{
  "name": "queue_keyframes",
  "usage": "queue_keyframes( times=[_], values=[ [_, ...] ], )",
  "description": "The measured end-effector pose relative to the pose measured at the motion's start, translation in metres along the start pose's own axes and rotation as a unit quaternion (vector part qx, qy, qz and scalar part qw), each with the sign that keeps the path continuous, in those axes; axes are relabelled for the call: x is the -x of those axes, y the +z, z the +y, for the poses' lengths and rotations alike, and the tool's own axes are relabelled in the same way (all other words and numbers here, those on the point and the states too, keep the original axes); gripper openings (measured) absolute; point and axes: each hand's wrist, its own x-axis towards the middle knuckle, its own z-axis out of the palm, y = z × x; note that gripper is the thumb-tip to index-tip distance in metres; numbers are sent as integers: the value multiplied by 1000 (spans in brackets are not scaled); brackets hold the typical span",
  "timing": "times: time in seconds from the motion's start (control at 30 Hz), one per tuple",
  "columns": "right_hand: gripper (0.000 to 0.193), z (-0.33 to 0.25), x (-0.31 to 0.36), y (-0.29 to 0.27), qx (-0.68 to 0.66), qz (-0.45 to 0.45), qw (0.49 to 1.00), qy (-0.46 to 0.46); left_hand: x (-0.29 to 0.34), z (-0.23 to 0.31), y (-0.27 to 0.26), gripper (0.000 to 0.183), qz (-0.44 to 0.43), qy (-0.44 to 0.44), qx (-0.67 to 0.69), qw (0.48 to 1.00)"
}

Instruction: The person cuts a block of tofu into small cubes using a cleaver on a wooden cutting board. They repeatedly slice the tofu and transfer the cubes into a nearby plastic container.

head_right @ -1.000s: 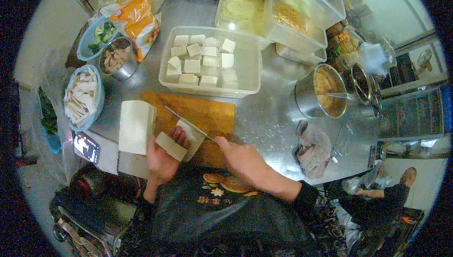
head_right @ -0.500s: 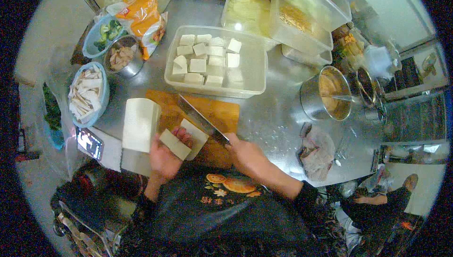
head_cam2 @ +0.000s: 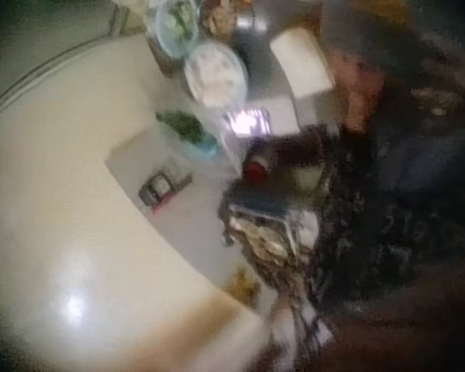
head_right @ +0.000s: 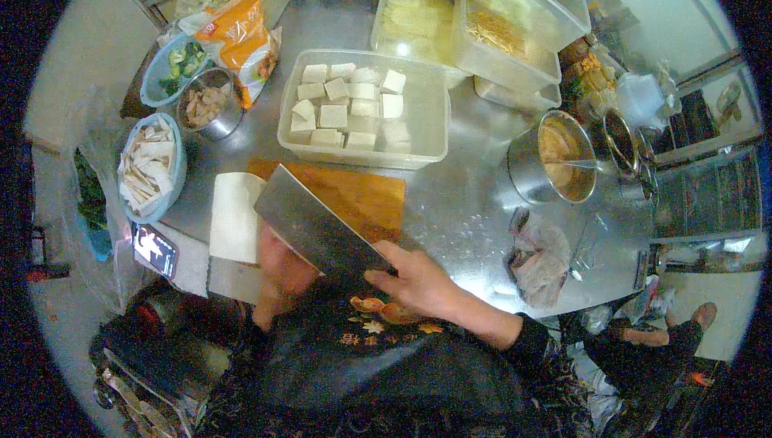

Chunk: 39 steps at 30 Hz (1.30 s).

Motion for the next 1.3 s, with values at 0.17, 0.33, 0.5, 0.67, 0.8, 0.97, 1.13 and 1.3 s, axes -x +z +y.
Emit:
queue_keyframes(
  times=[0.17, 0.33, 0.5, 0.67, 0.8, 0.97, 1.13, 1.3],
  values=[
    [27, -5, 2, 2, 92, 121, 988, -18, 2, -1, -61, 52, -178, -105, 205, 957],
    [26, -4, 1, -2, 212, 102, 972, 13, 25, 10, -39, 56, 165, -136, 122, 969],
    [28, 8, -1, 5, 296, 69, 953, 5, 22, 5, -47, 57, 145, -131, 121, 973],
    [31, 14, -3, 8, 334, 37, 942, 7, 23, 3, -50, 58, 122, -125, 122, 977],
    [31, 13, -7, 11, 347, 16, 937, 26, 23, 2, -52, 58, 130, -119, 118, 977],
    [25, 36, -20, 21, 349, 26, 937, 6, 22, 1, -45, 60, 133, -118, 122, 976],
    [21, 48, -29, 18, 304, 33, 952, 20, 23, 3, -44, 60, 129, -114, 117, 978],
    [21, 15, -10, 1, 202, 54, 974, 83, 18, 3, -57, 57, 52, -101, 120, 986]
  ],
)
